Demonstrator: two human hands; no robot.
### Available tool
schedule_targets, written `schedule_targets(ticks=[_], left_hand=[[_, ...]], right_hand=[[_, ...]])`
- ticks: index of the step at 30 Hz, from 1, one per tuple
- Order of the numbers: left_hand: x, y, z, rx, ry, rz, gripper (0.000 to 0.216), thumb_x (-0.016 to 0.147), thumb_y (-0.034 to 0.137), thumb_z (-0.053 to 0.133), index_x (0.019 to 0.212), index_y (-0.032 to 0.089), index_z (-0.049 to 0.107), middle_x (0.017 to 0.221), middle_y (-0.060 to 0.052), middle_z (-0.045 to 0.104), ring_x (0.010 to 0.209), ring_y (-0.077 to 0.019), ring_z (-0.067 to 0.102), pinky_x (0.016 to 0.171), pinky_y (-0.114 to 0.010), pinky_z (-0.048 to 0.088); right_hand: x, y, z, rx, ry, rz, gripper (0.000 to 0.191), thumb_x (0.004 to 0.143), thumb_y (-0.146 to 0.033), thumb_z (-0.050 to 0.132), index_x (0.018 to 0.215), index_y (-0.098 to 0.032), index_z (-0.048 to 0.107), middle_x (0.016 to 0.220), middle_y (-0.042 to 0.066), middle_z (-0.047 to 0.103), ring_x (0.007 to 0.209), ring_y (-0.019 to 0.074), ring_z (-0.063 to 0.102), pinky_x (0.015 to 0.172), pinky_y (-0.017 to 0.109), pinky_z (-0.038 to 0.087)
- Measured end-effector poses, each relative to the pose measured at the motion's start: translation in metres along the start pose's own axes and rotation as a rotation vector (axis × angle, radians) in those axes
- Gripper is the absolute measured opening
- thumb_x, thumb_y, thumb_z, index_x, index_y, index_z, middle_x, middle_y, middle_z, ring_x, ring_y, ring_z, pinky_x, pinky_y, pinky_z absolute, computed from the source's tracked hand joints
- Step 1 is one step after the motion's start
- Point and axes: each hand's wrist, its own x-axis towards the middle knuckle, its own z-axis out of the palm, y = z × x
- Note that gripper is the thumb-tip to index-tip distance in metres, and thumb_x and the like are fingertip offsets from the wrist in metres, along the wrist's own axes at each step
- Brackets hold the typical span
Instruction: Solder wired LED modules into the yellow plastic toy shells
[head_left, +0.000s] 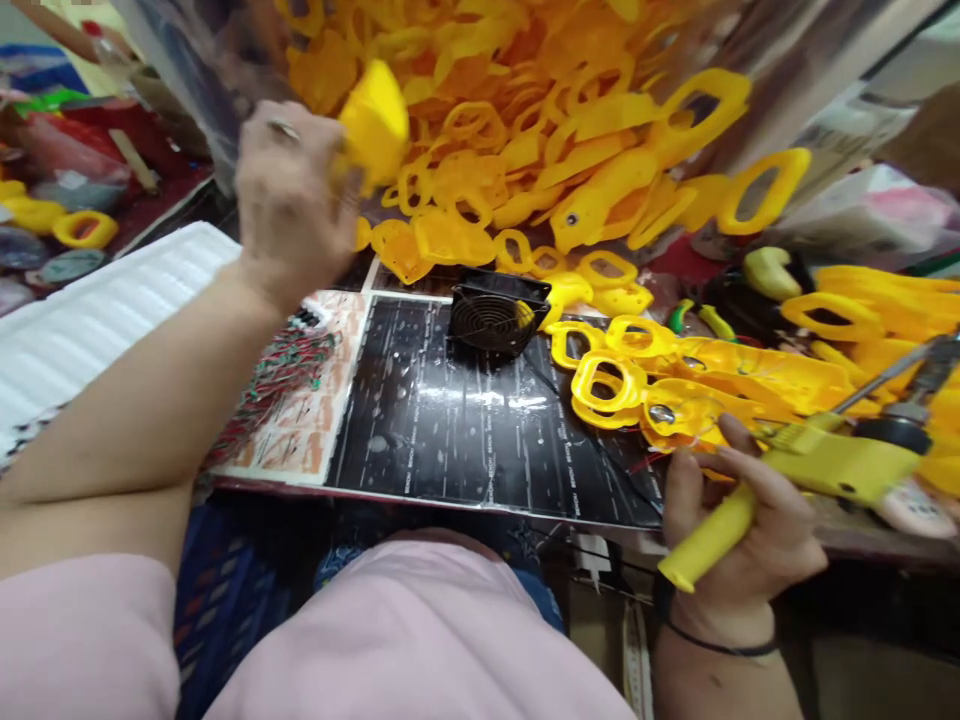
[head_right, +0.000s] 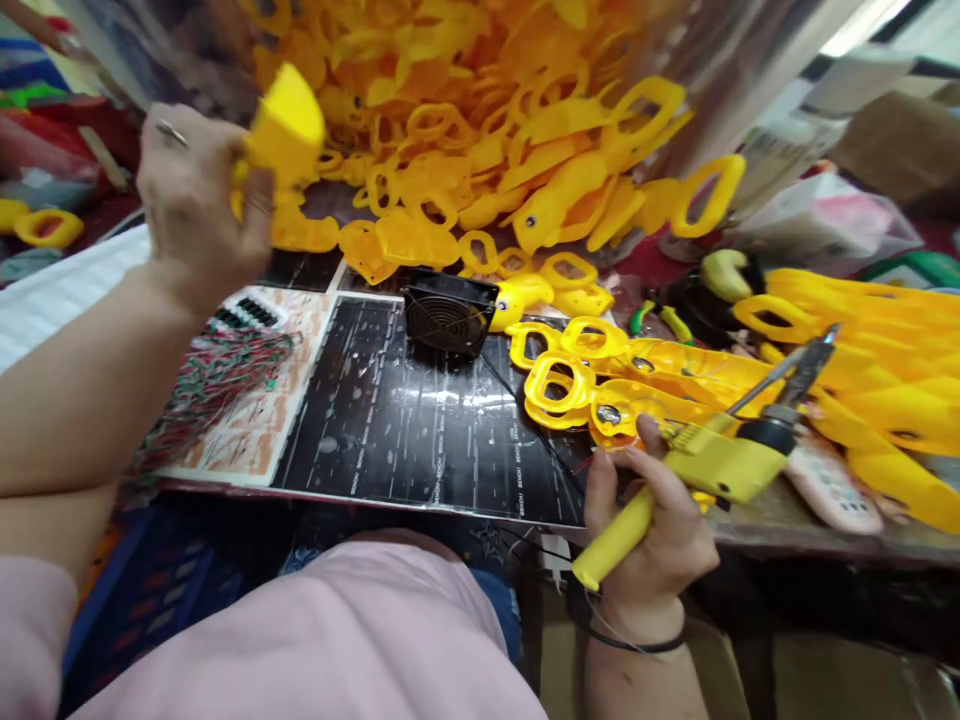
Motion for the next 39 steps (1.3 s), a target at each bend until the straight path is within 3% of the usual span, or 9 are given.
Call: schedule_targets(ticks=[5,8,11,14,18,22,28,36,39], left_hand=[[-0.135,0.095,-0.024,-0.227,-0.361,0.881,0.040,0.106,0.016,0.032,0.111,0.024,0.071,0.093,-0.007,0.072,0.099,-0.0219,0.069,0.077,-0.037,0.053],[-0.192,0.127,0.005,-0.355,-0.297,0.877,0.037,0.103,0.010,0.040,0.097,0.024,0.073,0.089,-0.008,0.072,0.085,-0.0187,0.069,0.070,-0.034,0.053],[-0.211,0.132,0.027,-0.425,-0.210,0.765,0.032,0.105,0.043,0.054,0.102,0.018,0.074,0.095,-0.013,0.074,0.089,-0.0240,0.070,0.080,-0.038,0.057],[-0.191,0.105,0.029,-0.530,-0.121,0.701,0.065,0.097,0.069,0.055,0.117,0.009,0.072,0.107,-0.019,0.074,0.098,-0.0291,0.070,0.088,-0.043,0.058],[-0.126,0.019,0.018,-0.186,-0.353,0.345,0.025,0.100,0.022,0.054,0.101,0.015,0.079,0.100,-0.011,0.076,0.095,-0.0237,0.069,0.080,-0.034,0.053],[-0.074,-0.087,0.015,0.145,-0.584,-0.070,0.026,0.098,0.016,0.056,0.109,0.012,0.079,0.096,-0.002,0.073,0.096,-0.0184,0.061,0.089,-0.030,0.045],[-0.077,-0.197,0.020,-0.045,-0.745,-0.194,0.018,0.088,0.001,0.071,0.090,0.017,0.078,0.061,0.009,0.055,0.071,-0.0118,0.034,0.081,-0.023,0.032],[-0.111,-0.201,0.029,-0.289,-0.589,-0.065,0.022,0.083,0.007,0.075,0.105,0.011,0.079,0.113,-0.002,0.073,0.096,-0.0126,0.051,0.106,-0.022,0.034],[-0.118,-0.185,0.036,-0.329,-0.514,-0.218,0.008,0.083,0.009,0.076,0.091,0.010,0.078,0.103,-0.001,0.075,0.095,-0.0133,0.054,0.107,-0.025,0.038]], right_hand=[[-0.004,-0.042,0.016,0.184,-0.070,0.021,0.034,0.076,-0.030,0.089,0.103,-0.026,0.069,0.086,0.006,0.082,0.037,0.0148,0.062,0.035,0.023,0.050],[-0.004,-0.071,0.020,0.258,-0.173,0.039,0.027,0.086,-0.023,0.082,0.109,-0.022,0.068,0.096,0.007,0.083,0.047,0.0141,0.068,0.046,0.024,0.058],[-0.009,-0.090,0.022,0.319,-0.236,0.024,0.029,0.089,-0.020,0.080,0.115,-0.021,0.066,0.108,0.010,0.082,0.072,0.0205,0.080,0.062,0.029,0.067],[-0.015,-0.096,0.022,0.346,-0.306,-0.003,0.034,0.091,-0.021,0.079,0.121,-0.022,0.063,0.117,0.011,0.080,0.091,0.0257,0.082,0.075,0.035,0.070],[-0.016,-0.099,0.016,0.370,-0.399,-0.079,0.039,0.092,-0.022,0.078,0.127,-0.020,0.059,0.120,0.015,0.078,0.100,0.0286,0.081,0.084,0.039,0.069],[-0.017,-0.108,0.012,0.435,-0.468,-0.147,0.047,0.091,-0.027,0.080,0.131,-0.020,0.057,0.120,0.016,0.078,0.107,0.0305,0.079,0.095,0.047,0.066],[-0.029,-0.112,0.023,0.483,-0.540,-0.213,0.048,0.089,-0.019,0.081,0.133,-0.022,0.061,0.112,0.009,0.080,0.105,0.0278,0.078,0.102,0.046,0.062],[-0.019,-0.107,0.030,0.440,-0.539,-0.280,0.045,0.090,-0.022,0.081,0.130,-0.020,0.062,0.108,0.009,0.081,0.094,0.0250,0.080,0.088,0.039,0.065],[-0.017,-0.111,0.028,0.414,-0.523,-0.303,0.045,0.090,-0.021,0.081,0.130,-0.018,0.061,0.110,0.011,0.081,0.096,0.0257,0.080,0.086,0.038,0.065]])
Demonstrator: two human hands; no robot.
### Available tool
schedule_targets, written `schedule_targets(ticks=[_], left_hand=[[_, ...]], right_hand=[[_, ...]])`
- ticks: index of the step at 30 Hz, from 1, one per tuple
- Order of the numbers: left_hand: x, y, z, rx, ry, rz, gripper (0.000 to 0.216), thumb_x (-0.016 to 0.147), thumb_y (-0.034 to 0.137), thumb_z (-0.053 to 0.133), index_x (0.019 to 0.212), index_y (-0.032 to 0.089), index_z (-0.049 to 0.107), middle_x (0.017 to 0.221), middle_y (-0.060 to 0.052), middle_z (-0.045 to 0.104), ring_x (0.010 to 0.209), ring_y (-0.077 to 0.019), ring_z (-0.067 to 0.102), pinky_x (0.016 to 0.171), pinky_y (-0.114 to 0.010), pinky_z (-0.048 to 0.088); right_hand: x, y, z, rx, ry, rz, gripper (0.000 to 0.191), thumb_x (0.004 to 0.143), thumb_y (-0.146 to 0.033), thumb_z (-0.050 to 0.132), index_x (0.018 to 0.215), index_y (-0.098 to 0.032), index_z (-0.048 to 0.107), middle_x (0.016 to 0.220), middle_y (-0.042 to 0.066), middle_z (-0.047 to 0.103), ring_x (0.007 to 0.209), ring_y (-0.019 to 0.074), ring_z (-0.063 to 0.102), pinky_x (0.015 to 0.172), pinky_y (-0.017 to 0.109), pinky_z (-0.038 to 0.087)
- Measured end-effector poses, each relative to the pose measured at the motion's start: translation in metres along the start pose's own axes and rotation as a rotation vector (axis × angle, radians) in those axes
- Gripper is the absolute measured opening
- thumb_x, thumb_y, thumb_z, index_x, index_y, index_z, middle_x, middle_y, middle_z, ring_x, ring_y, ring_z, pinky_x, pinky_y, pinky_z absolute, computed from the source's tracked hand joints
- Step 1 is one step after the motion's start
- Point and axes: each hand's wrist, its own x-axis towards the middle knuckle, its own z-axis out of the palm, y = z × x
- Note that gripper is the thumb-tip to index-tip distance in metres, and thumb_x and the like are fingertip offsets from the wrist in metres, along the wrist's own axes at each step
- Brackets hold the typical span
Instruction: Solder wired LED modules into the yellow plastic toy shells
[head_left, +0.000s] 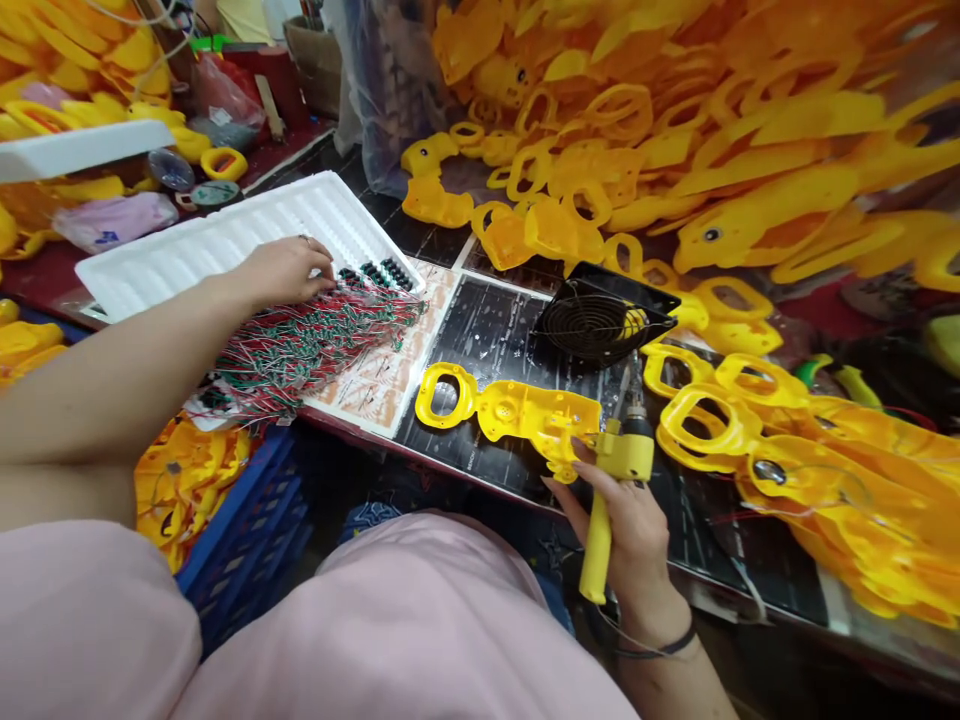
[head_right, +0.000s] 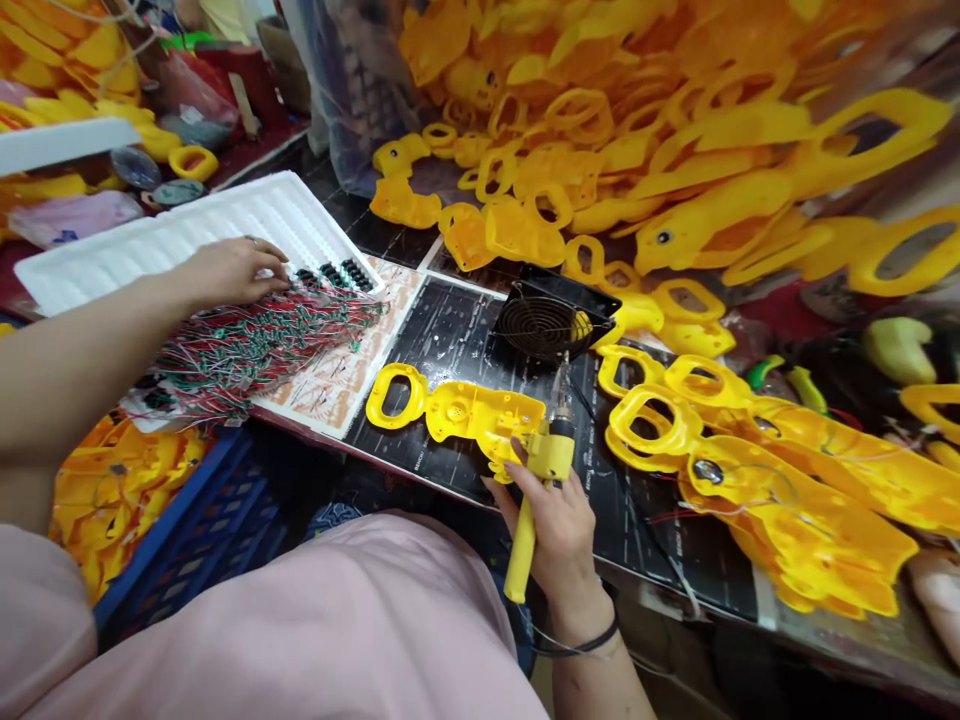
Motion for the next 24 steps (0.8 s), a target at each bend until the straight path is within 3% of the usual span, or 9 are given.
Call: schedule_targets(ticks=[1,4,7,9,12,15,17,21,24], left_hand=[[-0.001,0.003,0.002,-0.061,0.085,-0.074,0.004,0.085,0.013,0.077,0.087,0.010,0.077,0.092,0.001,0.074,0.091,-0.0121,0.055,0.106,-0.025,0.040],[-0.007,0.013,-0.007,-0.324,0.390,-0.210,0.023,0.090,0.029,0.076,0.091,0.006,0.075,0.073,0.007,0.069,0.079,-0.0055,0.051,0.102,-0.025,0.045],[-0.019,0.038,-0.027,-0.492,0.550,-0.107,0.035,0.091,0.037,0.075,0.099,0.003,0.073,0.083,0.004,0.075,0.078,-0.0028,0.054,0.094,-0.021,0.047],[-0.030,0.065,-0.037,-0.513,0.567,0.012,0.031,0.091,0.032,0.074,0.101,0.003,0.073,0.088,0.000,0.077,0.079,-0.0045,0.060,0.086,-0.020,0.047],[-0.045,0.110,-0.034,-0.546,0.339,0.150,0.021,0.090,0.024,0.072,0.096,0.004,0.073,0.077,0.000,0.073,0.070,-0.0051,0.061,0.078,-0.021,0.046],[-0.053,0.149,-0.007,-0.583,-0.124,0.206,0.011,0.088,0.018,0.067,0.083,0.010,0.072,0.063,0.002,0.068,0.058,-0.0070,0.058,0.065,-0.020,0.044],[-0.053,0.169,0.014,-0.580,-0.352,0.231,0.010,0.086,0.020,0.066,0.078,0.014,0.070,0.059,0.001,0.066,0.053,-0.0103,0.059,0.056,-0.021,0.041],[-0.050,0.201,0.041,-0.600,-0.537,0.275,0.012,0.082,0.030,0.069,0.080,0.019,0.070,0.060,0.000,0.068,0.053,-0.0145,0.062,0.053,-0.022,0.044],[-0.050,0.219,0.045,-0.643,-0.678,0.278,0.016,0.079,0.035,0.069,0.078,0.018,0.070,0.060,0.000,0.067,0.051,-0.0147,0.060,0.049,-0.022,0.044]], right_hand=[[0.000,-0.001,-0.001,-0.007,-0.001,0.000,0.045,0.090,-0.022,0.082,0.129,-0.018,0.061,0.111,0.012,0.080,0.097,0.0262,0.080,0.087,0.039,0.065],[0.001,-0.003,-0.005,-0.025,-0.005,0.016,0.048,0.089,-0.028,0.083,0.130,-0.019,0.060,0.112,0.012,0.080,0.096,0.0275,0.080,0.086,0.042,0.066],[0.002,-0.003,-0.010,-0.026,0.007,0.042,0.045,0.091,-0.027,0.080,0.131,-0.021,0.060,0.113,0.011,0.081,0.094,0.0267,0.081,0.085,0.041,0.067],[0.005,-0.004,-0.011,0.006,0.035,0.077,0.040,0.094,-0.019,0.075,0.132,-0.021,0.061,0.113,0.010,0.081,0.095,0.0247,0.081,0.086,0.037,0.067],[0.015,-0.010,-0.012,0.075,0.113,0.169,0.041,0.096,-0.008,0.068,0.133,-0.023,0.064,0.110,0.008,0.082,0.096,0.0210,0.081,0.085,0.031,0.067],[0.033,-0.017,-0.014,0.138,0.166,0.211,0.048,0.093,-0.004,0.070,0.134,-0.028,0.063,0.117,0.006,0.080,0.099,0.0190,0.080,0.086,0.029,0.068],[0.045,-0.018,-0.016,0.173,0.168,0.185,0.054,0.090,-0.004,0.075,0.136,-0.029,0.059,0.125,0.007,0.078,0.109,0.0205,0.078,0.093,0.032,0.067],[0.057,-0.012,-0.020,0.126,0.098,0.069,0.051,0.090,-0.010,0.078,0.133,-0.026,0.057,0.130,0.009,0.076,0.121,0.0223,0.074,0.103,0.034,0.064],[0.052,-0.007,-0.023,0.068,0.100,0.026,0.047,0.091,-0.006,0.075,0.132,-0.024,0.060,0.119,0.006,0.080,0.109,0.0195,0.078,0.097,0.031,0.066]])
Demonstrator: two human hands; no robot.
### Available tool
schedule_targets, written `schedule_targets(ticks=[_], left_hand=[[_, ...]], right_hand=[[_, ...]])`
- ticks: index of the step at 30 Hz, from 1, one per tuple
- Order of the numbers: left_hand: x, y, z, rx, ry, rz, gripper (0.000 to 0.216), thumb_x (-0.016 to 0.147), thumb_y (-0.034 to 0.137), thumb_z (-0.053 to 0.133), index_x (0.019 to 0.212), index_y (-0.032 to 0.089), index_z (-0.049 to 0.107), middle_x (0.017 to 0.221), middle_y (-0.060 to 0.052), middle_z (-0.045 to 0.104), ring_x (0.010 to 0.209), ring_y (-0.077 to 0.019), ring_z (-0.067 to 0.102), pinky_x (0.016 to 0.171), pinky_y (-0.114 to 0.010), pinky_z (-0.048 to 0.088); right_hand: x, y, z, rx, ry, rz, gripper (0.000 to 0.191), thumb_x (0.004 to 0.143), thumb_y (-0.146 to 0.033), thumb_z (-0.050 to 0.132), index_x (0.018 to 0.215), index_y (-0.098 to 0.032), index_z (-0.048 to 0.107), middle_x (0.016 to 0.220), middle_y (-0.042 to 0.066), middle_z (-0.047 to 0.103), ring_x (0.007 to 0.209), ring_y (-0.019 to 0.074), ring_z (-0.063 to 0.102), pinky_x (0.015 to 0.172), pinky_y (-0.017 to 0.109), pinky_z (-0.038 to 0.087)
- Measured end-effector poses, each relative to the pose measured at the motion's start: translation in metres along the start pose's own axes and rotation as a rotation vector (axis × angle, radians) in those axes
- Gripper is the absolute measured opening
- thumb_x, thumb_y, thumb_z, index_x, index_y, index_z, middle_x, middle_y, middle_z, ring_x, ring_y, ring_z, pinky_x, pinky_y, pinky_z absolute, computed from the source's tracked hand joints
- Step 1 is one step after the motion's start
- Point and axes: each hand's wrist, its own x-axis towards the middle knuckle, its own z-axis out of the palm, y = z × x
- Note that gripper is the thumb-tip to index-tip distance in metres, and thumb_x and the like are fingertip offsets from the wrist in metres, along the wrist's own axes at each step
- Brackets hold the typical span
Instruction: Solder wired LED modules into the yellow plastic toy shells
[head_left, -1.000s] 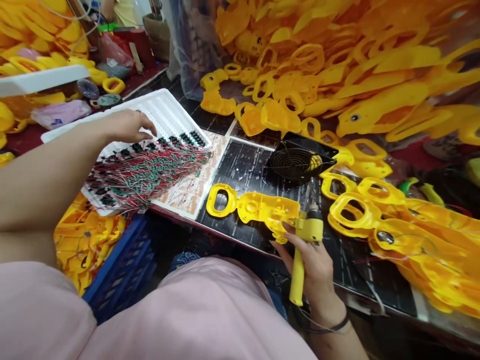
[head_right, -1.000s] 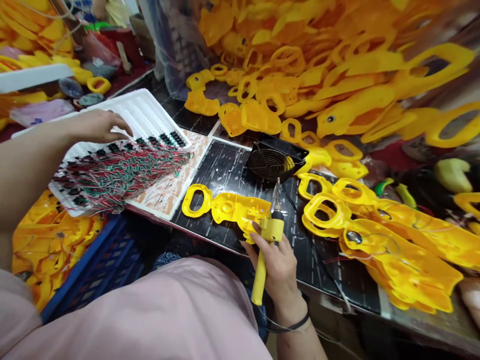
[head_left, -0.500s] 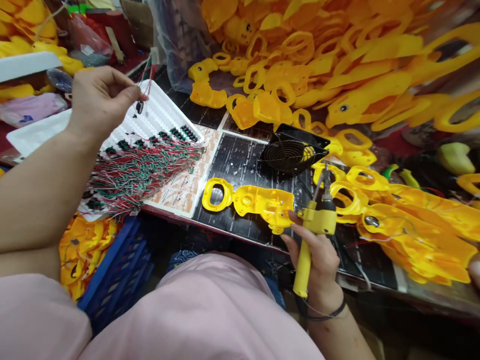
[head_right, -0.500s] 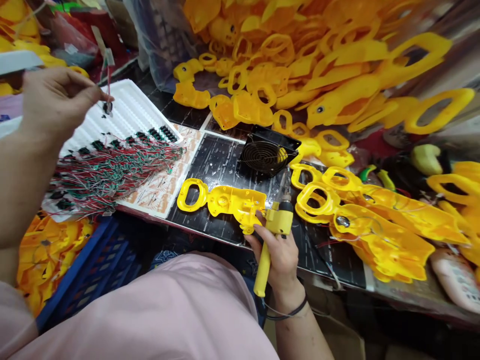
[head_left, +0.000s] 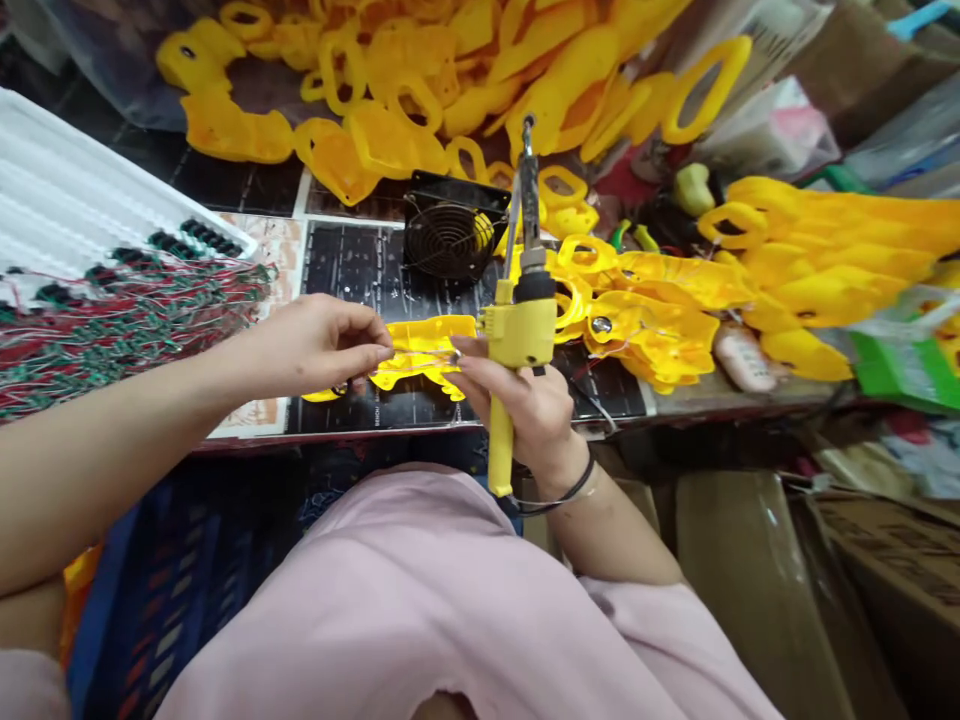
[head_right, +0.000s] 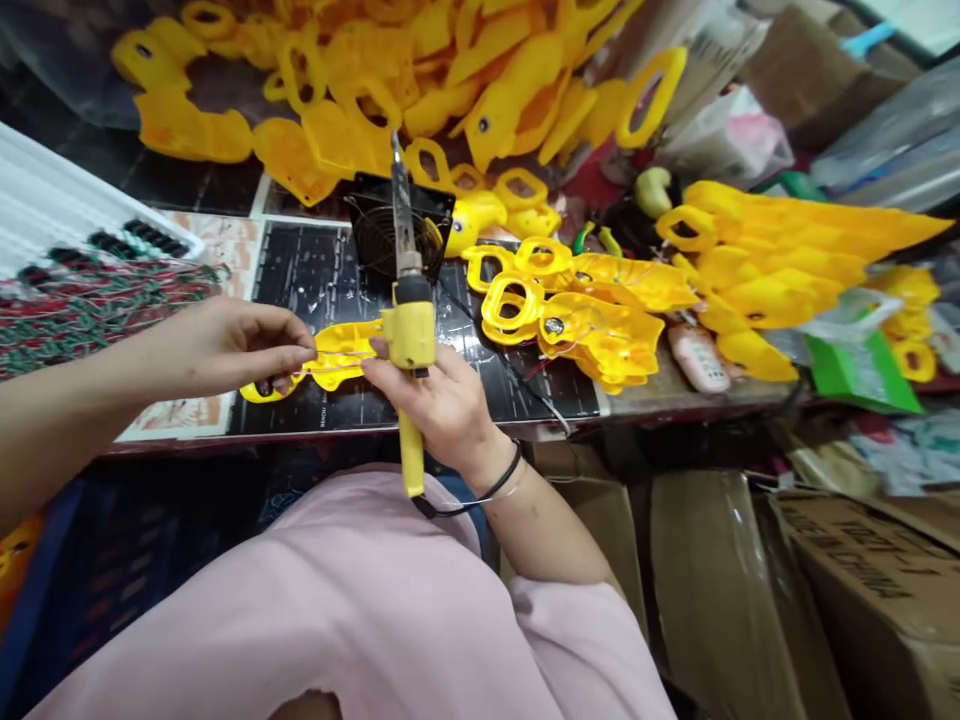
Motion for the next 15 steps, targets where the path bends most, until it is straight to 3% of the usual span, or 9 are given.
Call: schedule_targets(ticks=[3,6,9,12,15], left_hand=[[0.006,0.003,0.008,-0.117,-0.045,0.001,0.023,0.080,0.040,0.073,0.081,0.017,0.073,0.060,-0.001,0.067,0.052,-0.0140,0.061,0.049,-0.021,0.045],[0.015,-0.006,0.018,-0.281,0.011,-0.020,0.032,0.077,0.045,0.082,0.090,0.017,0.076,0.064,-0.002,0.069,0.053,-0.0144,0.063,0.049,-0.021,0.048],[0.022,-0.015,0.030,-0.429,0.082,-0.035,0.037,0.069,0.048,0.091,0.087,0.017,0.079,0.066,-0.005,0.071,0.055,-0.0181,0.066,0.052,-0.026,0.054],[0.023,-0.012,0.041,-0.420,0.231,0.064,0.032,0.064,0.046,0.096,0.078,0.020,0.082,0.079,-0.009,0.078,0.077,-0.0254,0.075,0.072,-0.032,0.063],[0.019,-0.003,0.051,-0.352,0.332,0.225,0.029,0.066,0.044,0.095,0.084,0.024,0.086,0.094,-0.009,0.082,0.099,-0.0287,0.076,0.095,-0.035,0.061]], right_hand=[[-0.004,-0.003,0.000,0.020,0.092,0.088,0.044,0.090,-0.004,0.074,0.127,-0.026,0.063,0.101,0.000,0.081,0.090,0.0160,0.080,0.085,0.026,0.067],[-0.004,-0.011,0.002,0.234,0.221,0.268,0.037,0.091,-0.006,0.075,0.118,-0.028,0.062,0.097,-0.003,0.079,0.085,0.0140,0.080,0.082,0.025,0.068],[-0.003,-0.018,0.006,0.457,0.318,0.416,0.031,0.094,-0.011,0.073,0.115,-0.029,0.058,0.094,-0.006,0.076,0.081,0.0116,0.080,0.079,0.022,0.068],[-0.004,-0.020,0.009,0.545,0.337,0.525,0.028,0.096,-0.019,0.073,0.115,-0.028,0.054,0.091,-0.006,0.076,0.079,0.0124,0.080,0.076,0.023,0.069],[-0.006,-0.020,0.011,0.593,0.327,0.592,0.029,0.096,-0.025,0.074,0.115,-0.028,0.052,0.092,-0.005,0.076,0.080,0.0136,0.080,0.076,0.025,0.070]])
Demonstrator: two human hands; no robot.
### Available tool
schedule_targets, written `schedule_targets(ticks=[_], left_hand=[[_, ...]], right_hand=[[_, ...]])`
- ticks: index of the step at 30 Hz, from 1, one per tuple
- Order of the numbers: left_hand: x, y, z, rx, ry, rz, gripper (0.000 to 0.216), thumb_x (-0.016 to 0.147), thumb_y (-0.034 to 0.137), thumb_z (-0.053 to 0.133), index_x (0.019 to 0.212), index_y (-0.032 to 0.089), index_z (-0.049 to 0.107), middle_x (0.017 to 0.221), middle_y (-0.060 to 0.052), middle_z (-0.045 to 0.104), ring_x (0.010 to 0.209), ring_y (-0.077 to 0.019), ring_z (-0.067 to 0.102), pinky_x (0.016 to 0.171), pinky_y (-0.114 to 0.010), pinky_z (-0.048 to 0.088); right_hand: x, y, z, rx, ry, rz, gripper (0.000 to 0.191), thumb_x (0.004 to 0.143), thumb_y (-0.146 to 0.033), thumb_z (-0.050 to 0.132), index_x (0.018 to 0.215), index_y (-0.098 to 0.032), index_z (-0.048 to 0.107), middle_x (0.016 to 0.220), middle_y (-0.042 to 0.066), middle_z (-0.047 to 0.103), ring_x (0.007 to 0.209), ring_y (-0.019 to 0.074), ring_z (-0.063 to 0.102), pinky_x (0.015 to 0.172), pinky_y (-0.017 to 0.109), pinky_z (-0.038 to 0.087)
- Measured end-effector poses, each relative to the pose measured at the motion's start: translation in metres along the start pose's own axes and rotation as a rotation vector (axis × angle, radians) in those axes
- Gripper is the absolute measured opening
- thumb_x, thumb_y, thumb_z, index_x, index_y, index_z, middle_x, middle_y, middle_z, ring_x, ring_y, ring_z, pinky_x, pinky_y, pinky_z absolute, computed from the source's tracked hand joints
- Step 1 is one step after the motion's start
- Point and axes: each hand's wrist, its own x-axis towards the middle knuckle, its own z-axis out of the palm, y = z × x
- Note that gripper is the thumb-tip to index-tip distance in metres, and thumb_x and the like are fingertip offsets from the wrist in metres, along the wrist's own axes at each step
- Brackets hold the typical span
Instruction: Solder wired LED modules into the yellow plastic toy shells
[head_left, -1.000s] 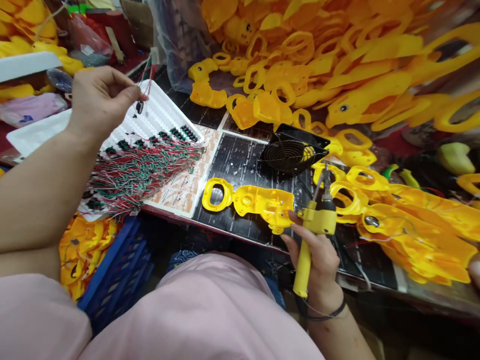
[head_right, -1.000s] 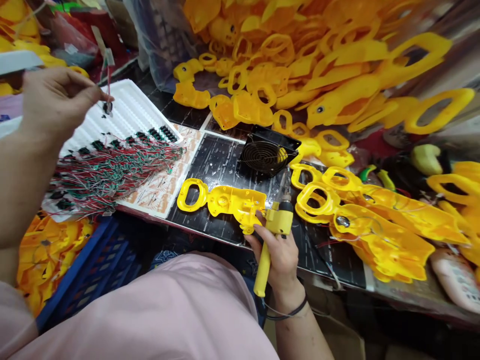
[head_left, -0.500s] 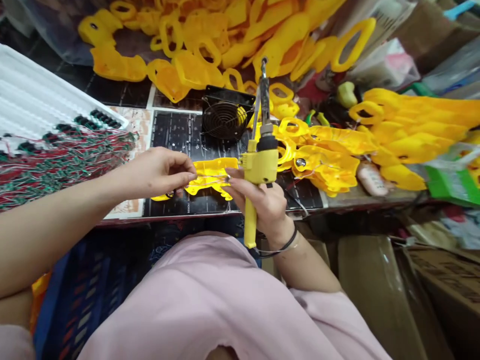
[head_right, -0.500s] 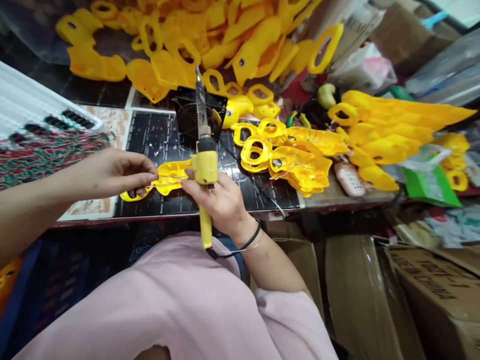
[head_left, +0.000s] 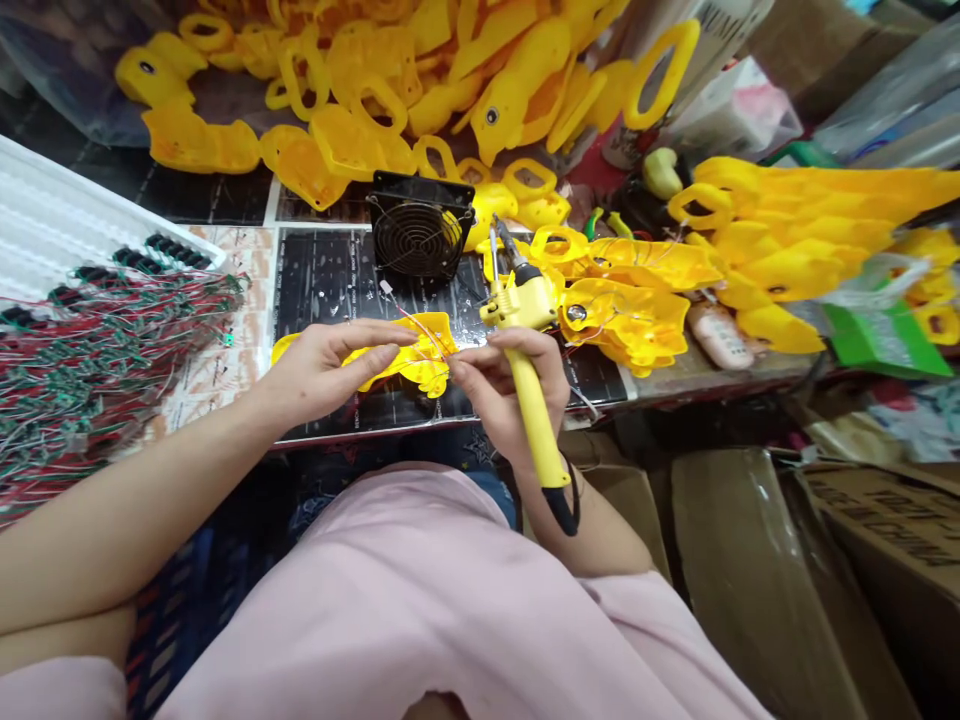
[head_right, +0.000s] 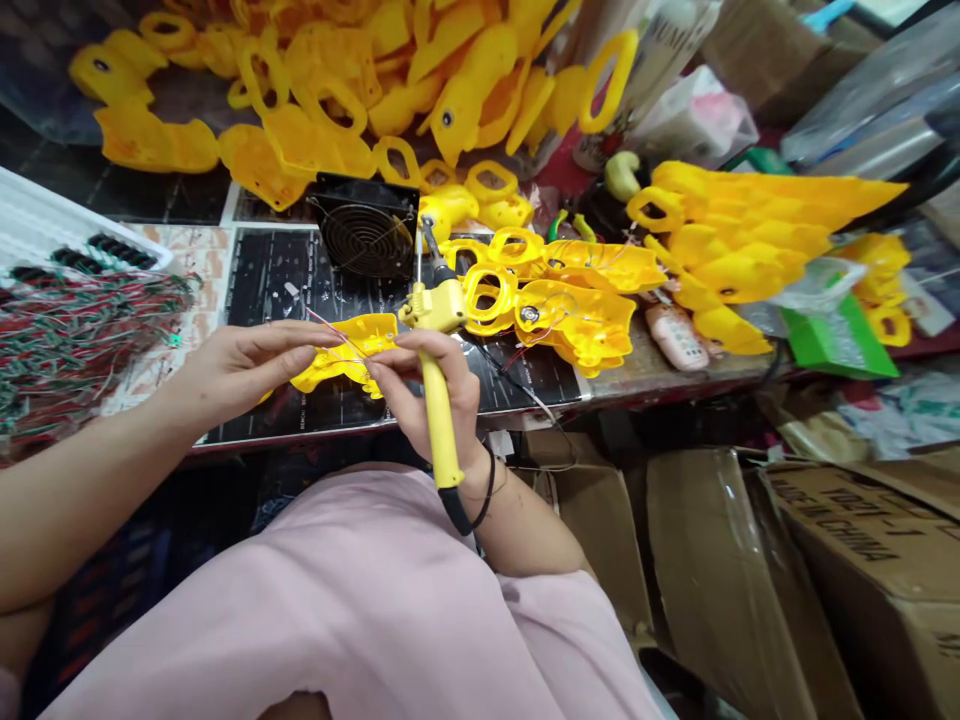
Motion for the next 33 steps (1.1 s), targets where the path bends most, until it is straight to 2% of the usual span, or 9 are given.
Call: schedule_targets(ticks=[4,7,10,15,21,24,28,31,33], left_hand=[[-0.006,-0.002,0.019,-0.034,-0.050,0.125,0.027,0.072,0.051,0.089,0.083,0.026,0.087,0.093,-0.008,0.082,0.097,-0.0281,0.076,0.096,-0.038,0.061],[-0.007,-0.008,0.035,-0.118,0.032,0.153,0.027,0.080,0.052,0.084,0.084,0.026,0.087,0.094,-0.008,0.082,0.096,-0.0262,0.076,0.092,-0.036,0.061],[-0.008,-0.012,0.046,-0.185,0.125,0.131,0.031,0.078,0.054,0.086,0.084,0.024,0.086,0.095,-0.009,0.082,0.095,-0.0248,0.076,0.092,-0.035,0.061],[-0.009,-0.014,0.051,-0.223,0.179,0.088,0.032,0.072,0.051,0.092,0.081,0.021,0.084,0.087,-0.007,0.081,0.085,-0.0221,0.075,0.087,-0.033,0.060],[-0.010,-0.014,0.051,-0.238,0.181,0.131,0.026,0.072,0.045,0.093,0.075,0.021,0.082,0.082,-0.004,0.078,0.081,-0.0174,0.072,0.081,-0.028,0.057],[-0.009,-0.014,0.053,-0.423,0.194,0.032,0.034,0.062,0.047,0.099,0.073,0.021,0.081,0.080,-0.002,0.077,0.077,-0.0145,0.069,0.078,-0.026,0.057],[-0.005,-0.010,0.055,-0.750,0.069,-0.208,0.041,0.051,0.042,0.105,0.071,0.020,0.077,0.074,0.000,0.075,0.070,-0.0104,0.067,0.071,-0.021,0.056],[-0.003,-0.004,0.054,-0.841,-0.008,-0.316,0.043,0.044,0.038,0.107,0.065,0.019,0.076,0.065,0.001,0.071,0.061,-0.0091,0.064,0.064,-0.020,0.056],[-0.003,-0.001,0.052,-0.820,-0.017,-0.297,0.043,0.041,0.038,0.107,0.064,0.019,0.076,0.063,0.000,0.070,0.059,-0.0090,0.063,0.062,-0.020,0.055]], right_hand=[[-0.001,0.000,0.002,0.049,0.035,0.029,0.032,0.094,-0.022,0.077,0.114,-0.028,0.052,0.091,-0.006,0.076,0.079,0.0125,0.080,0.073,0.022,0.069],[-0.003,0.002,0.004,0.062,0.084,0.008,0.034,0.093,-0.017,0.076,0.115,-0.029,0.053,0.092,-0.007,0.075,0.080,0.0106,0.079,0.073,0.020,0.067],[-0.007,0.006,0.006,0.032,0.123,-0.008,0.035,0.093,-0.017,0.075,0.117,-0.030,0.053,0.092,-0.007,0.076,0.081,0.0098,0.078,0.075,0.019,0.066],[-0.011,0.009,0.009,-0.006,0.126,0.014,0.038,0.094,-0.023,0.074,0.123,-0.030,0.049,0.096,-0.004,0.075,0.079,0.0101,0.077,0.075,0.021,0.066],[-0.009,0.010,0.012,0.057,0.157,-0.017,0.037,0.094,-0.024,0.074,0.122,-0.030,0.051,0.089,-0.007,0.072,0.076,0.0087,0.075,0.074,0.020,0.065],[-0.009,0.011,0.014,0.073,0.203,-0.018,0.034,0.097,-0.030,0.071,0.122,-0.032,0.049,0.090,-0.006,0.071,0.079,0.0098,0.075,0.075,0.022,0.066],[-0.009,0.010,0.017,0.118,0.185,-0.002,0.034,0.099,-0.036,0.070,0.123,-0.033,0.046,0.090,-0.006,0.071,0.079,0.0102,0.075,0.074,0.023,0.065],[-0.011,0.010,0.017,0.173,0.114,0.007,0.035,0.098,-0.035,0.070,0.123,-0.033,0.046,0.089,-0.007,0.072,0.080,0.0102,0.075,0.075,0.023,0.065],[-0.012,0.009,0.017,0.203,0.093,0.014,0.035,0.098,-0.033,0.071,0.123,-0.033,0.046,0.089,-0.007,0.072,0.081,0.0103,0.075,0.075,0.024,0.065]])
